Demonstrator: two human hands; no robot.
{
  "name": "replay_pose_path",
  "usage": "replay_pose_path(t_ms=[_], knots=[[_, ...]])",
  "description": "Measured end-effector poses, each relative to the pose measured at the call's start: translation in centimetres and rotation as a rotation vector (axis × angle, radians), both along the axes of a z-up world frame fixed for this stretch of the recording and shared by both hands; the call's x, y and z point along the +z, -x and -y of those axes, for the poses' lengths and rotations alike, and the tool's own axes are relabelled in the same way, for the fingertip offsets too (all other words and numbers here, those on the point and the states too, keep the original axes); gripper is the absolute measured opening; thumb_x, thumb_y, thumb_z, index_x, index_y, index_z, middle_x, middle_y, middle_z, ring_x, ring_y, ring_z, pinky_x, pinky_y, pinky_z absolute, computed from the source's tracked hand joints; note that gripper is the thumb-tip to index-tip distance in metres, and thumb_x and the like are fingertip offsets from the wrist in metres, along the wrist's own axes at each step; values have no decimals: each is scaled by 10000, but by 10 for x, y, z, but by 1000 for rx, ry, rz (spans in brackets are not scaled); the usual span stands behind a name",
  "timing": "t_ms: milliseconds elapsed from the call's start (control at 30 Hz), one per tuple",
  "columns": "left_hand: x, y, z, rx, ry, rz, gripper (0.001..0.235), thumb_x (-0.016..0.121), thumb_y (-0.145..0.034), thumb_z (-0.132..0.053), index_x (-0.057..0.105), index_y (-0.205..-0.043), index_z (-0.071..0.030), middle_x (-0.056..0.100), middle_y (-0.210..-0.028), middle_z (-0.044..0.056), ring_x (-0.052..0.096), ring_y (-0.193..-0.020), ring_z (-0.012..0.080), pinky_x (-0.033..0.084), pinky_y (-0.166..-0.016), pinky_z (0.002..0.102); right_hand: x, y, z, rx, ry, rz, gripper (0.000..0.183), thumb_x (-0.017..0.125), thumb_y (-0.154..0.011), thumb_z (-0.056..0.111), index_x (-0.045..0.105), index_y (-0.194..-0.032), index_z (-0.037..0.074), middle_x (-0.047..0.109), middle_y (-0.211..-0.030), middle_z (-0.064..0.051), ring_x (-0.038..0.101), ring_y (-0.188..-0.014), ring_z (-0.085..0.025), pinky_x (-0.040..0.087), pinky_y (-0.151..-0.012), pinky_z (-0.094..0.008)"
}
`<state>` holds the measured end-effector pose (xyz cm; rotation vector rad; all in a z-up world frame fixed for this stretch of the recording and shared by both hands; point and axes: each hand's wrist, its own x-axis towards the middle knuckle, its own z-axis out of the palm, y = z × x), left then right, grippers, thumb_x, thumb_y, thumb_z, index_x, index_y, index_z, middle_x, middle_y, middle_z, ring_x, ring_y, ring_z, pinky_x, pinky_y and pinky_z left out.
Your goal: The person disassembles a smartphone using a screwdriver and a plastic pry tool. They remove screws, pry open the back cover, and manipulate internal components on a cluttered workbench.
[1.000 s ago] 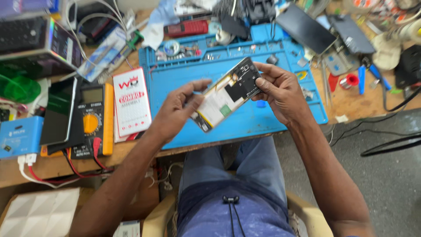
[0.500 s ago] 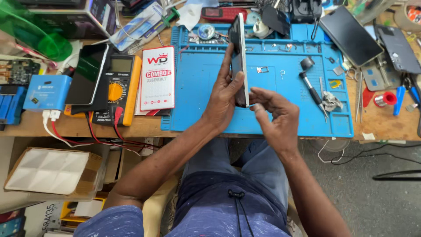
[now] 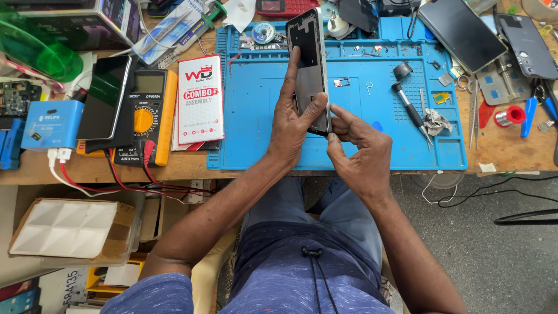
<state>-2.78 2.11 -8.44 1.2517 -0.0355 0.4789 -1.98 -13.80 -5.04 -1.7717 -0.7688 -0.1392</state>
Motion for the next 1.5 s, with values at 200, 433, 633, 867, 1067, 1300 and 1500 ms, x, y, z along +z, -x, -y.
replay_pose_path(t_ms=[200,433,633,867,1067,1300,1500], knots=[[-2,3,3,-39,14,-1,1052,834,-905,-344,172,-1719,-265,530,-1532,130,602,-1304,197,566,-1137,389,-2,6,-6,-138,121,133,676,685,-822,-79,547,-1475,27,754,-987,-138,767,-901,-204,630,-837,-328],[7,6,2,-76,-4,44,1156,876,-842,-197,92,-1688,-266,479,-1565,94,608,-1322,198,619,-1092,386,-5,8,-10,-139,144,181,772,655,-835,-81,401,-1556,35,744,-992,-123,773,-910,-233,651,-832,-333],[15,7,1,-65,40,12,1145,833,-866,-97,78,-1714,-241,537,-1487,117,633,-1218,185,602,-1038,378,2,11,-12,-72,114,112,744,619,-886,-99,338,-1562,31,752,-1081,-182,778,-987,-289,650,-855,-369],[21,11,2,-109,58,8,1145,805,-868,-55,44,-1704,-234,586,-1374,97,637,-1181,173,605,-1004,357,7,10,-14,-94,149,102,801,615,-846,-96,308,-1570,53,751,-1020,-188,780,-956,-300,647,-880,-391],[17,12,-3,-64,44,0,1088,757,-936,-96,48,-1751,-227,585,-1332,112,615,-1161,189,576,-1000,360,1,12,-7,-41,126,92,757,642,-880,-83,347,-1564,50,743,-1146,-212,761,-1072,-314,621,-950,-392],[27,9,-6,-76,406,-141,1086,724,-867,-235,-3,-1672,-269,527,-1128,110,670,-1111,248,602,-968,442,-3,2,-13,44,57,82,696,681,-897,-57,419,-1527,74,760,-1178,-167,773,-1119,-276,624,-989,-376],[30,14,1,-9,401,-134,1099,717,-887,-233,-45,-1677,-284,496,-1145,89,611,-1086,186,618,-998,430,-4,3,-19,39,49,160,710,699,-892,-54,412,-1525,90,749,-1180,-164,765,-1103,-269,635,-978,-378]])
